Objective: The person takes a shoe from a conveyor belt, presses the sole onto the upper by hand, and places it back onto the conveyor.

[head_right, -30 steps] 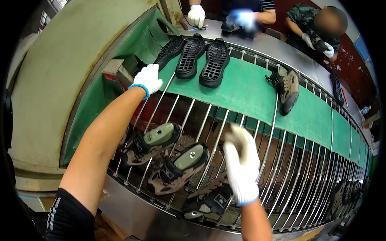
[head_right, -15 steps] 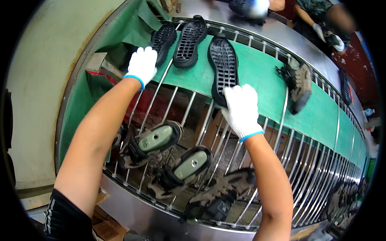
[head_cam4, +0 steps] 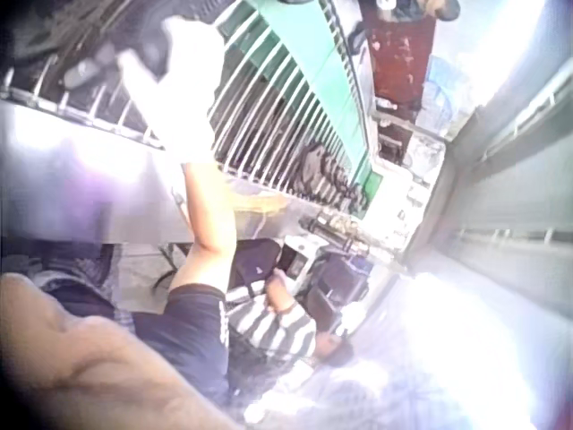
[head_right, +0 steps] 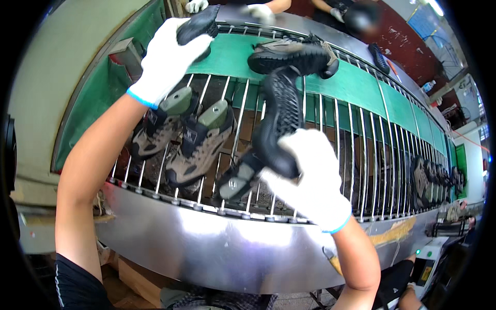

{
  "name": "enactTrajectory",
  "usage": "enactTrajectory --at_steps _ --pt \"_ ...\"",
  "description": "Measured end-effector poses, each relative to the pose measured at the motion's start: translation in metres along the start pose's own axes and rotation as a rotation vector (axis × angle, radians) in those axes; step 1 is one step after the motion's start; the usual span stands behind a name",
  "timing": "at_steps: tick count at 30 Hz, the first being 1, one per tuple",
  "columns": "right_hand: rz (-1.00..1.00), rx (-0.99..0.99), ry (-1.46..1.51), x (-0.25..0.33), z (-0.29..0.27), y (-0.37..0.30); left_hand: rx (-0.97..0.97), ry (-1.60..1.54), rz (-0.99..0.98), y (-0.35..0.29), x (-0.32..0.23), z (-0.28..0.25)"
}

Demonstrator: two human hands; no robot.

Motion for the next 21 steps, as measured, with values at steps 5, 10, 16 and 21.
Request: enactTrajectory --at_steps 5,10,16,21 --pt "-0.201 0.338 -0.036 0.151 0.001 -0.065 -0.013 -0.044 0.092 -0.169 -0.035 -0.105" --pt "-0.23 0.194 0.071 0.259 0.072 -0.178 -0.023 0.168 0.307 -0.368 -0.023 -0.239" --pt "-0.011 0.18 0.298 0.275 0.075 -0.168 0.096 0.571 0.183 -0.49 0.062 -0.317" --pt "0.982 -0.383 0.822 0.163 0.127 -0.117 0.007 0.393 0.052 -0.499 0.017 -0.321"
Point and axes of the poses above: each hand's wrist, its own y-axis towards the middle knuckle, its own z-axis out of the palm, x = y × z, the point moved 2 cm from there along y, towards the middle knuckle, and after that the axes turned 10 degrees about -z, right-handed, at the moved point
